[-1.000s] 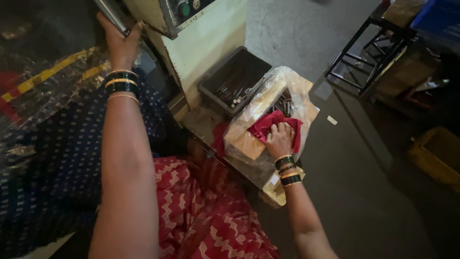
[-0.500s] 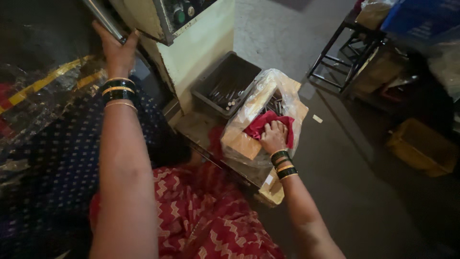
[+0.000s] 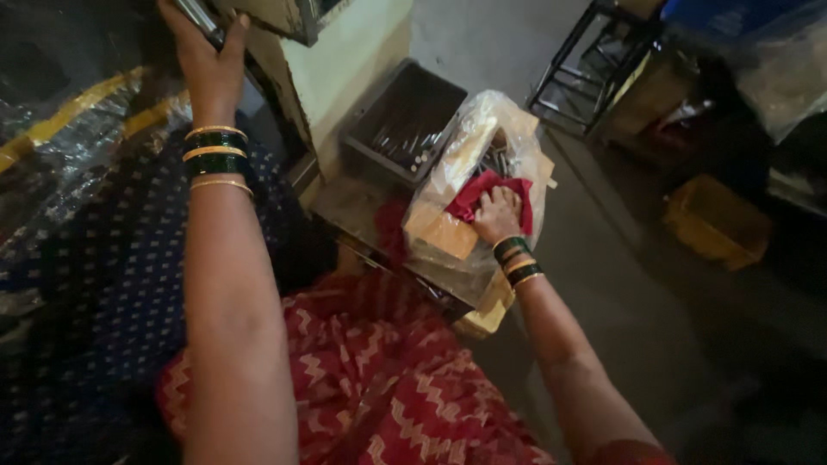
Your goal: The person sits on the floor and repeatedly picks up small metal rods from a tray, wipes each rod with a red cloth, and places it back. The person also briefly handles a longer metal rod and returns it to the tray.
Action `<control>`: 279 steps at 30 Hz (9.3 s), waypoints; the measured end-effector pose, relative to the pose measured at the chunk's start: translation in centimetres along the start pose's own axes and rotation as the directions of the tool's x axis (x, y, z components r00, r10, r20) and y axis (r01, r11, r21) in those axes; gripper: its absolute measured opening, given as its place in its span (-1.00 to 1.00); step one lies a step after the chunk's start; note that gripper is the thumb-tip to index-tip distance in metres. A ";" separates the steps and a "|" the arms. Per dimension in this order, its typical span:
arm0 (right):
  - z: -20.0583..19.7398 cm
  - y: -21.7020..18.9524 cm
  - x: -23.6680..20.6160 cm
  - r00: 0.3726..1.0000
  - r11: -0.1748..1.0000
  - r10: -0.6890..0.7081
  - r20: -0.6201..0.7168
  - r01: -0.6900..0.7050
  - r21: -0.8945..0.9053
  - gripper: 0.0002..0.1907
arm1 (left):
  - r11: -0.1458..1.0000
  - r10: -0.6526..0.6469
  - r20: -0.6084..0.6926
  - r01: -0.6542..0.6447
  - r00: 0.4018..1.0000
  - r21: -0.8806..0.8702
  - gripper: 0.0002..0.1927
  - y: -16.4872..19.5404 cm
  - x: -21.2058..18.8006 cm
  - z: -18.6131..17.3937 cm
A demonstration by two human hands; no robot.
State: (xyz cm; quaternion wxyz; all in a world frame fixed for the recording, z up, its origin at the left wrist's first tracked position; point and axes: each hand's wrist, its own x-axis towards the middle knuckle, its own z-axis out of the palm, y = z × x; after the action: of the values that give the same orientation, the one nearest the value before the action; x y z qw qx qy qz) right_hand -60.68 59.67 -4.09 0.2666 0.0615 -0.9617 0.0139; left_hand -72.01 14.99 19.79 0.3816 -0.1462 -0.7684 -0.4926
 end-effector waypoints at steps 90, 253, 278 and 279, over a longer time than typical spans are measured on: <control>3.0 -19.1 -2.5 0.925 0.930 -0.346 0.159 0.360 -0.072 -0.81 | -0.134 -0.523 0.492 0.503 0.696 -0.854 -0.46 -4.4 -43.8 -2.1; 2.3 -21.1 4.9 0.962 0.582 -0.074 -0.263 0.256 0.772 -0.69 | 0.625 -0.666 0.252 0.710 0.702 -0.325 -0.77 -2.5 -31.9 4.7; 3.8 -19.9 1.7 0.980 0.261 0.151 0.127 -0.164 0.951 -0.71 | 0.899 -0.433 0.081 0.437 0.898 -0.030 -0.65 -1.3 -28.5 9.5; 3.8 -20.1 1.7 0.982 0.229 0.147 0.122 -0.154 0.961 -0.72 | 0.916 -0.402 0.051 0.402 0.914 -0.002 -0.65 -1.4 -28.6 9.4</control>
State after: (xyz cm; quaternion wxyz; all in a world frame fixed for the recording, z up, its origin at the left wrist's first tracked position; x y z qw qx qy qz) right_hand -61.50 39.30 -6.59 0.1673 0.1197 -0.7519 0.6264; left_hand -57.95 26.84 -4.14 0.2520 0.0001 -0.7882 -0.5615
